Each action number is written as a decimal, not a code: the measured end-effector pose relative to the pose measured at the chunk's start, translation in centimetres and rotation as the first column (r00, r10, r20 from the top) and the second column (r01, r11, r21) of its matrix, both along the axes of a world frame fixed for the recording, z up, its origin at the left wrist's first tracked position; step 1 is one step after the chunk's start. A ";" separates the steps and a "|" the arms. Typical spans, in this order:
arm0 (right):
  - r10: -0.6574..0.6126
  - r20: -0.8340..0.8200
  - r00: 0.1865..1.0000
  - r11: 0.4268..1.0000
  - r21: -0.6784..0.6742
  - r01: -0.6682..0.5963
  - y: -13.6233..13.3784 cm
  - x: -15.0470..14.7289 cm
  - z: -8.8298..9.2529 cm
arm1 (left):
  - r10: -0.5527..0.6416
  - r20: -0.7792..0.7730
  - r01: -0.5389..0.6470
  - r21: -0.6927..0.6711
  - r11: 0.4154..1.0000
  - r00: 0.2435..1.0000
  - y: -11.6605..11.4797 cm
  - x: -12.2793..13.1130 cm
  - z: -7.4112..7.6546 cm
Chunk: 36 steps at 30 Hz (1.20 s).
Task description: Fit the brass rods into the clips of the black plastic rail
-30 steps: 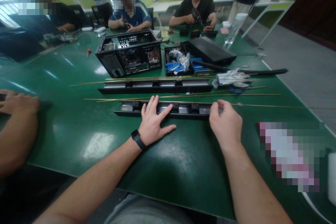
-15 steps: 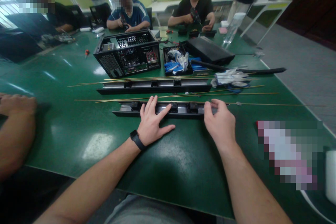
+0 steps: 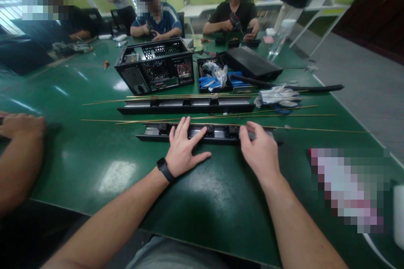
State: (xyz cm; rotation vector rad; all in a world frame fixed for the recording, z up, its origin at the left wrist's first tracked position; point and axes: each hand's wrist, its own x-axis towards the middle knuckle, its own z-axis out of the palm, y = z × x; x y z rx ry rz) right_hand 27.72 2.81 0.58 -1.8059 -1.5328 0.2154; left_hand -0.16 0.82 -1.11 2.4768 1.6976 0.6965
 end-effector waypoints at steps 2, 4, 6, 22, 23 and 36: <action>0.007 -0.025 1.000 1.000 -0.014 -0.007 -0.1 -0.3 0.0 | 0.001 0.001 -0.001 0.003 1.000 1.000 0.0 0.0 0.0; -0.022 -0.045 0.999 1.000 -0.018 0.021 -0.1 -0.4 0.1 | -0.001 -0.001 0.001 0.005 1.000 1.000 0.0 0.0 0.0; -0.076 -0.055 0.996 0.997 -0.016 0.076 0.0 -0.1 0.1 | -0.004 -0.001 0.004 0.009 1.000 1.000 0.0 0.0 -0.1; -0.114 -0.085 0.990 0.993 -0.039 0.111 0.1 0.3 0.3 | -0.009 0.003 0.009 0.004 1.000 1.000 0.0 0.0 0.0; -0.126 -0.087 0.988 0.992 -0.038 0.123 0.1 0.4 0.3 | -0.009 0.003 0.009 0.006 1.000 1.000 0.0 0.0 0.0; -0.166 -0.069 0.984 0.984 -0.083 0.160 0.1 0.2 0.7 | -0.015 -0.001 0.015 0.007 1.000 1.000 0.1 -0.1 -0.2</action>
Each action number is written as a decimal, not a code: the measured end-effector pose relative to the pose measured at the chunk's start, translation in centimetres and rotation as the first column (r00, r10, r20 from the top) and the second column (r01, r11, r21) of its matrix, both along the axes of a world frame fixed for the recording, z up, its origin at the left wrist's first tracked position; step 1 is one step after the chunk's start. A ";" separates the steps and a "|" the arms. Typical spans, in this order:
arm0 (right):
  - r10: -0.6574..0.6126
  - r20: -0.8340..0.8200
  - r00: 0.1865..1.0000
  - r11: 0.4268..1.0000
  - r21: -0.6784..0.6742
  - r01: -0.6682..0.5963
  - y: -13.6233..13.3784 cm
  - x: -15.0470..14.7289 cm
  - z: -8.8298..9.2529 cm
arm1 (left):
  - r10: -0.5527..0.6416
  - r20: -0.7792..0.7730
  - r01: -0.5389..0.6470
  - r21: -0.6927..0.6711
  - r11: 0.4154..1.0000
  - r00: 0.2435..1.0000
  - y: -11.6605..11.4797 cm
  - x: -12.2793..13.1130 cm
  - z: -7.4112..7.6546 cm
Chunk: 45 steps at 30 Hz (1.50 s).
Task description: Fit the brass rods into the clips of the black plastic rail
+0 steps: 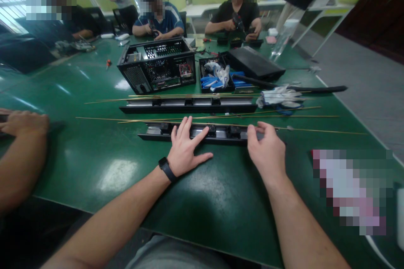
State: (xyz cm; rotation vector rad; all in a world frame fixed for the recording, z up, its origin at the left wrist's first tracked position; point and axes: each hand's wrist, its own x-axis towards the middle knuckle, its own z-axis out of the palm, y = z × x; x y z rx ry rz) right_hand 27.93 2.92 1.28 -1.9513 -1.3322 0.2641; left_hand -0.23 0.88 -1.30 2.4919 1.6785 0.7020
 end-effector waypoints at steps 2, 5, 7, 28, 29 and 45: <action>0.025 -0.008 1.000 1.000 -0.008 -0.025 0.0 -0.2 0.1 | -0.001 0.001 0.001 -0.002 1.000 1.000 0.0 0.0 0.0; 0.115 -0.020 0.993 0.993 0.017 -0.115 -0.1 -0.8 0.0 | 0.002 -0.006 -0.002 -0.008 1.000 1.000 0.0 0.0 0.1; 0.133 -0.025 0.991 0.991 0.031 -0.133 -0.2 -1.1 -0.2 | 0.005 -0.013 -0.005 -0.009 1.000 1.000 0.0 0.0 0.2; 0.057 -0.026 0.998 0.998 0.013 -0.056 -0.2 -0.2 0.3 | -0.027 -0.025 0.026 -0.032 0.999 0.999 -0.1 0.0 0.6; 0.070 -0.021 0.997 0.997 0.015 -0.070 -0.2 -0.3 0.3 | -0.026 -0.025 0.025 -0.033 0.999 0.999 -0.1 0.0 0.7; 0.124 0.042 0.991 0.988 0.083 -0.127 0.0 -0.3 -0.9 | -0.020 -0.011 0.020 -0.027 0.999 1.000 -0.2 0.1 0.5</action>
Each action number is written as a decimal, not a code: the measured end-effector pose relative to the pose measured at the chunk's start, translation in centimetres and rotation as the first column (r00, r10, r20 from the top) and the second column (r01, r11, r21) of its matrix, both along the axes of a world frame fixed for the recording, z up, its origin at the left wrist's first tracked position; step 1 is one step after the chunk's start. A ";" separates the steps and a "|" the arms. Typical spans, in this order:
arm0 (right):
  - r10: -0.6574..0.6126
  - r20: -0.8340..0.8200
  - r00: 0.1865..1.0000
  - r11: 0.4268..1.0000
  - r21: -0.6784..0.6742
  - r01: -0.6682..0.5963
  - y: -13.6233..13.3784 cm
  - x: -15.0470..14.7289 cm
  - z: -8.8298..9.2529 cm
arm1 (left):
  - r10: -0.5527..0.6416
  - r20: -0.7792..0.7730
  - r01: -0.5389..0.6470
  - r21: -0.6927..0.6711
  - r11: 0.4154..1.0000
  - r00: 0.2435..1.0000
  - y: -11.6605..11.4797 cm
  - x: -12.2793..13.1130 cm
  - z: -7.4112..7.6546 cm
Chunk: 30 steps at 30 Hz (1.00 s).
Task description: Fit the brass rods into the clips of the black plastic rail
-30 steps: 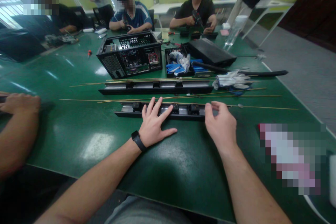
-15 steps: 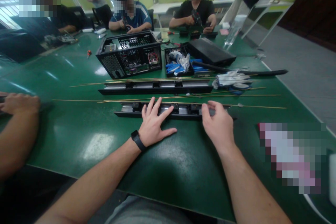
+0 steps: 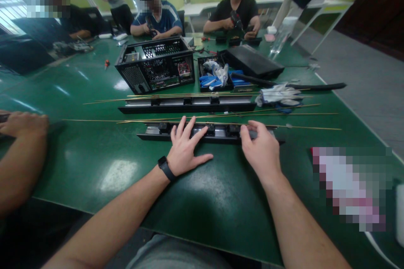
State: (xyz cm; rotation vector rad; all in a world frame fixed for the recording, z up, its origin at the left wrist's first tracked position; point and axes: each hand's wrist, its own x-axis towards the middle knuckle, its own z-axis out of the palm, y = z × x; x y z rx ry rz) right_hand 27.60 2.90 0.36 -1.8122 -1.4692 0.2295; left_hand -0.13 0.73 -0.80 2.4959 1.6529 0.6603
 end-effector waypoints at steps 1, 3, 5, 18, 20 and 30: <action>0.000 -0.002 1.000 1.000 -0.001 0.000 0.0 0.0 0.0 | 0.001 0.002 -0.001 0.000 1.000 1.000 0.0 0.0 0.0; 0.000 -0.006 1.000 1.000 -0.002 0.000 0.0 -0.1 0.1 | 0.002 0.003 -0.002 -0.004 1.000 1.000 0.0 0.0 0.0; -0.002 -0.010 1.000 1.000 -0.007 0.002 -0.1 -0.1 0.2 | -0.002 0.001 0.002 -0.011 1.000 1.000 0.0 0.0 0.1; -0.009 -0.037 0.999 0.999 -0.035 0.007 -0.1 -0.1 0.3 | -0.016 -0.020 0.016 -0.015 1.000 1.000 -0.1 0.0 0.4; -0.024 -0.041 0.999 0.999 -0.039 0.023 -0.1 0.0 0.3 | -0.015 -0.024 0.015 -0.017 1.000 1.000 -0.1 0.0 0.5; -0.001 -0.035 0.999 1.000 -0.017 0.000 0.0 -0.1 0.2 | -0.008 -0.025 0.007 -0.020 1.000 1.000 0.0 0.0 0.4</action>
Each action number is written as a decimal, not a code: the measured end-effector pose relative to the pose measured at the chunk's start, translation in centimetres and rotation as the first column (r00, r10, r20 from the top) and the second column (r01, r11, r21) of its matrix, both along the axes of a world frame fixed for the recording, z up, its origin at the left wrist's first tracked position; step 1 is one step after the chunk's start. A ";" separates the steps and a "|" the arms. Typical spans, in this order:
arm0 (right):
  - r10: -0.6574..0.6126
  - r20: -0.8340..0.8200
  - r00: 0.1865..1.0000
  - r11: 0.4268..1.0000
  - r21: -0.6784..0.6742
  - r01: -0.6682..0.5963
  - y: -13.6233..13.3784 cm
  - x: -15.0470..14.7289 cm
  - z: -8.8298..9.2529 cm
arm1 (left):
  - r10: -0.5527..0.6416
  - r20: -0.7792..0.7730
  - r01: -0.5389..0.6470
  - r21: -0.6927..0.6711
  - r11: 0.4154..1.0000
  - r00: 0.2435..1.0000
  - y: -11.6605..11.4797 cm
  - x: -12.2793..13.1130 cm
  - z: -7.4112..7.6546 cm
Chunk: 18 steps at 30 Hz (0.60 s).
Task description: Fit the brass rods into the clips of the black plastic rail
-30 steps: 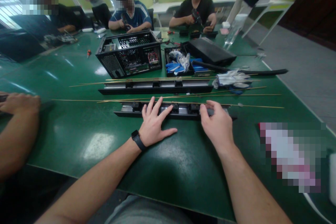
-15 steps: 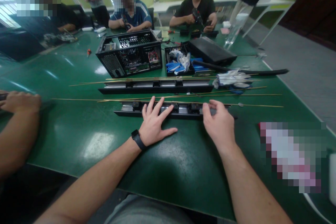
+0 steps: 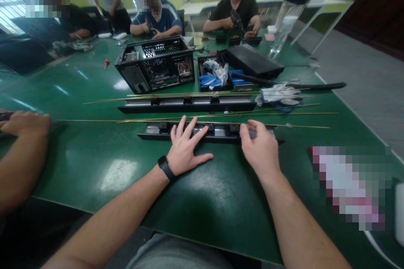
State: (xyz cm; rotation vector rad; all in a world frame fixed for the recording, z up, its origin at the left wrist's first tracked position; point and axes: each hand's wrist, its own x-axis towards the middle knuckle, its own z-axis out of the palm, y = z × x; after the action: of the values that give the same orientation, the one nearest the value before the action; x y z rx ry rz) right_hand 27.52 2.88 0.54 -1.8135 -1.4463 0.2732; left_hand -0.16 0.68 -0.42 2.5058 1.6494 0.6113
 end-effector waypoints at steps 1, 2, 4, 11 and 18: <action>0.003 0.003 1.000 1.000 -0.002 -0.003 0.0 -0.1 0.0 | -0.001 -0.001 0.001 -0.003 1.000 1.000 0.0 0.0 0.0; -0.003 0.003 1.000 1.000 -0.004 0.003 0.0 -0.1 0.1 | -0.002 -0.003 0.002 -0.007 1.000 1.000 0.0 0.0 0.1; -0.036 -0.003 0.999 0.999 -0.005 0.036 0.0 0.1 0.1 | -0.004 -0.004 0.004 -0.015 1.000 1.000 0.0 0.0 0.2; -0.013 0.012 1.000 1.000 0.014 0.013 0.1 0.0 -0.1 | -0.007 -0.004 0.007 -0.003 1.000 1.000 0.0 -0.1 0.2; 0.016 0.022 1.000 1.000 0.020 -0.017 -0.1 -0.1 -0.1 | -0.002 0.023 0.002 0.006 1.000 1.000 0.0 -0.1 0.0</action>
State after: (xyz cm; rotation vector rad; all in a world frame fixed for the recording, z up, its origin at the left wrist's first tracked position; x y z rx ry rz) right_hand 27.42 2.82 0.48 -1.7942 -1.4746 0.2473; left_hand -0.22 0.69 -0.37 2.4946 1.6394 0.6425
